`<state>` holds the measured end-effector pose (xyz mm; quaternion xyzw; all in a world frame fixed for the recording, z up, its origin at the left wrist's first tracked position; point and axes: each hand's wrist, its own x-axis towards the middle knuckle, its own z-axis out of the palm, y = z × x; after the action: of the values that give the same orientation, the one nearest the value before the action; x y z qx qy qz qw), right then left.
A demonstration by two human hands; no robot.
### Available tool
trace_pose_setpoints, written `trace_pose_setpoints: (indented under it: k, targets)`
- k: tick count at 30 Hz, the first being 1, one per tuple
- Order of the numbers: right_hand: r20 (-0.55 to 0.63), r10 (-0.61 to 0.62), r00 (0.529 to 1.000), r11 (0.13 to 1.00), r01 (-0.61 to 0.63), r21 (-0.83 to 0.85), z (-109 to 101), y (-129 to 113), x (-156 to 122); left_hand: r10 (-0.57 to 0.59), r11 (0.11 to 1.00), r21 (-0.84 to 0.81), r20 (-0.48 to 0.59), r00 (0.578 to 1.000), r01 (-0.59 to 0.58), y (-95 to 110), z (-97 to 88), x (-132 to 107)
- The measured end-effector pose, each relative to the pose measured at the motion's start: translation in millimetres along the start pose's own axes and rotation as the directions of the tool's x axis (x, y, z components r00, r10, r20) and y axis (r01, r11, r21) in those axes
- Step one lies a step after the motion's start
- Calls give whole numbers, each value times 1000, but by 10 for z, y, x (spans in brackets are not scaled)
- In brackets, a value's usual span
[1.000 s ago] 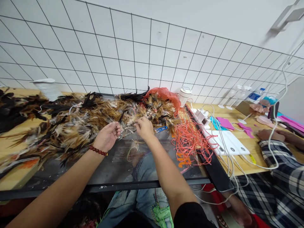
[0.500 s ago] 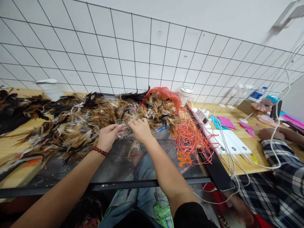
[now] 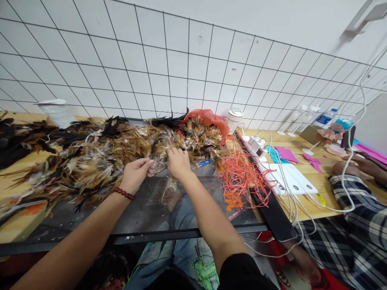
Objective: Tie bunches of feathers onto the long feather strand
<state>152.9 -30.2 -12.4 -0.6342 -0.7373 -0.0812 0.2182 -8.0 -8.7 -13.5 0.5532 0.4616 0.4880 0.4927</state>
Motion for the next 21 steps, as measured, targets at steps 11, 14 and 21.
trace_pose_setpoints:
  k: [11,14,21]
  targets:
    - [-54,49,997,999,-48,16,33,196,-21,-98,961,-266,-69,993,77,61,-32,43]
    - [-115,7,993,1000,-4,27,-57,227,-61,-90,959,-275,-70,993,68,71,-36,38]
    - [-78,-22,997,992,32,125,-151,261,-23,-74,955,-290,-48,996,56,62,-20,4]
